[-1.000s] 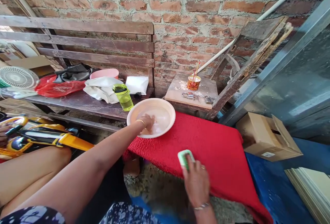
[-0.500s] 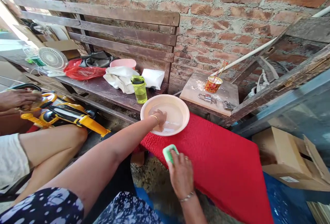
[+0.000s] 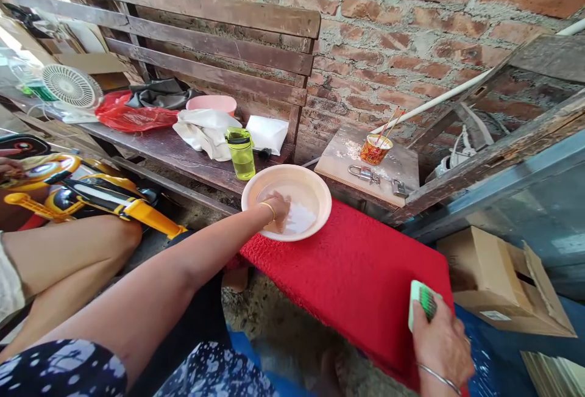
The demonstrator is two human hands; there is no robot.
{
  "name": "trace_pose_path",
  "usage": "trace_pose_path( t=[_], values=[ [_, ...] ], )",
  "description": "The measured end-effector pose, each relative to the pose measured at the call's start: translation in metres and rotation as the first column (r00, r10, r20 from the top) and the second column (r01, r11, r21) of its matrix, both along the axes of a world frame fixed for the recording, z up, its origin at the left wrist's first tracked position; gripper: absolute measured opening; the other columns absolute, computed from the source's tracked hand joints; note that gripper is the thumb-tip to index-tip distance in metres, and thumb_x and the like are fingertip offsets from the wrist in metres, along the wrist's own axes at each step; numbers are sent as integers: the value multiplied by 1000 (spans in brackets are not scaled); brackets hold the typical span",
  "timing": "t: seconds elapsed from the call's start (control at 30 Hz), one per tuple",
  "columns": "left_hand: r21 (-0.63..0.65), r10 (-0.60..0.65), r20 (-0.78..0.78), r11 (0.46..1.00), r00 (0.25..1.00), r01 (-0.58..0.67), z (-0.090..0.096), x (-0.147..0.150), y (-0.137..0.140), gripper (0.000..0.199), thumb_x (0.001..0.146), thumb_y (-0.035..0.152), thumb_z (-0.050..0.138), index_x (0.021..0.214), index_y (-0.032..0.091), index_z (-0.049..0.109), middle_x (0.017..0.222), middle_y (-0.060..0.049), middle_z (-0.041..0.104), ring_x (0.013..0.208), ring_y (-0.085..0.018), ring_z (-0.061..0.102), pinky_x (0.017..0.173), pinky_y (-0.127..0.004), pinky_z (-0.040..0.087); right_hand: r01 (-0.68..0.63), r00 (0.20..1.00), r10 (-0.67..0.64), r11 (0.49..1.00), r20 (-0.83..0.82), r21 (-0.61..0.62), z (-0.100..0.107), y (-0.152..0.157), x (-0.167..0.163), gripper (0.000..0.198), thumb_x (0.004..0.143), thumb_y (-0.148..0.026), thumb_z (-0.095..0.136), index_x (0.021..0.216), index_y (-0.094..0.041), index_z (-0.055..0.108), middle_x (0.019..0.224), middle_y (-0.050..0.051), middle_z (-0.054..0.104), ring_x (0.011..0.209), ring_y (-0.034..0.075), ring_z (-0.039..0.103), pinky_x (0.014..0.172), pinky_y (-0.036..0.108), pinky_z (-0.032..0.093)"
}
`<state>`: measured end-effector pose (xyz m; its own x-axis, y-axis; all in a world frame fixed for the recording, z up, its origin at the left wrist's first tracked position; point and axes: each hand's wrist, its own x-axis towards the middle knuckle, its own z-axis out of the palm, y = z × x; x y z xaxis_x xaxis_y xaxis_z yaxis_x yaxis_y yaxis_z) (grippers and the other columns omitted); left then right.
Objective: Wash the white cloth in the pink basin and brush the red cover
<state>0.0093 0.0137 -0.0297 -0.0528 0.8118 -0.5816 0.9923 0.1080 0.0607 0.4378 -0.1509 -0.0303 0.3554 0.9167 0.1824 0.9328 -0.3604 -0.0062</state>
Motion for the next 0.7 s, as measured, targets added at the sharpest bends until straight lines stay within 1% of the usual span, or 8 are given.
trace_pose_path(
  t=[0.07, 0.17, 0.23, 0.3, 0.43, 0.57, 0.63, 0.7],
  values=[
    [-56, -6, -69, 998, 998, 2, 0, 0, -1, 160, 38, 48, 99, 164, 20, 5, 165, -32, -2, 141, -67, 16, 101, -81, 34, -203, 978, 204, 978, -44, 44, 1, 1, -42, 62, 99, -57, 31, 132, -15, 61, 96, 18, 67, 74, 29, 62, 61, 39, 47],
    [-83, -31, -125, 996, 992, 21, 3, 0, -3, 163, 38, 52, 98, 164, 21, -1, 165, -32, -4, 141, -66, 17, 99, -80, 38, -546, 832, 549, 836, -78, 53, -4, 9, -137, 45, 100, -45, 42, 131, -20, 63, 96, 12, 65, 84, 27, 63, 73, 36, 48],
    [-85, -45, -133, 996, 990, 34, 6, -1, -4, 164, 36, 55, 97, 164, 22, 0, 165, -33, -3, 141, -66, 18, 98, -79, 39, -652, 754, 654, 757, -64, 44, -8, 19, -183, 38, 99, -36, 48, 133, -24, 62, 99, 10, 65, 89, 25, 62, 80, 35, 47],
    [-71, -47, -120, 997, 992, 39, 7, -2, -4, 162, 36, 58, 96, 164, 22, 3, 165, -32, -1, 142, -65, 18, 98, -78, 39, -669, 743, 669, 743, -33, 24, -11, 31, -193, 38, 98, -32, 50, 134, -26, 61, 101, 9, 66, 91, 24, 62, 82, 33, 46],
    [-80, -54, -141, 996, 989, 43, 7, -1, -4, 162, 37, 55, 97, 164, 21, 2, 165, -32, -1, 142, -64, 19, 101, -76, 38, -445, 896, 444, 894, -21, -45, -13, 51, -98, 46, 100, -42, 40, 133, -19, 62, 101, 13, 67, 85, 25, 63, 76, 35, 48],
    [-69, -65, -107, 996, 992, 58, 8, 0, -5, 161, 38, 55, 97, 164, 16, 5, 164, -35, 0, 142, -65, 19, 103, -77, 35, 50, 996, -53, 998, -66, -45, -11, 53, 30, 60, 97, -51, 35, 135, -14, 62, 96, 22, 68, 78, 34, 67, 68, 46, 49],
    [-26, -56, -69, 998, 996, 54, 8, 0, -6, 158, 38, 59, 95, 163, 11, 12, 162, -38, 4, 140, -68, 20, 104, -80, 30, 135, 985, -138, 990, -107, -35, -9, 54, 53, 64, 95, -57, 34, 135, -15, 62, 98, 26, 68, 77, 37, 68, 64, 48, 48],
    [43, -51, -20, 998, 998, 52, 7, -2, -7, 153, 38, 63, 92, 162, 10, 20, 161, -38, 14, 139, -68, 22, 104, -81, 27, 47, 991, -49, 999, -127, -18, -8, 62, 36, 63, 97, -55, 33, 138, -14, 59, 103, 25, 67, 80, 36, 68, 67, 47, 49]
  ],
)
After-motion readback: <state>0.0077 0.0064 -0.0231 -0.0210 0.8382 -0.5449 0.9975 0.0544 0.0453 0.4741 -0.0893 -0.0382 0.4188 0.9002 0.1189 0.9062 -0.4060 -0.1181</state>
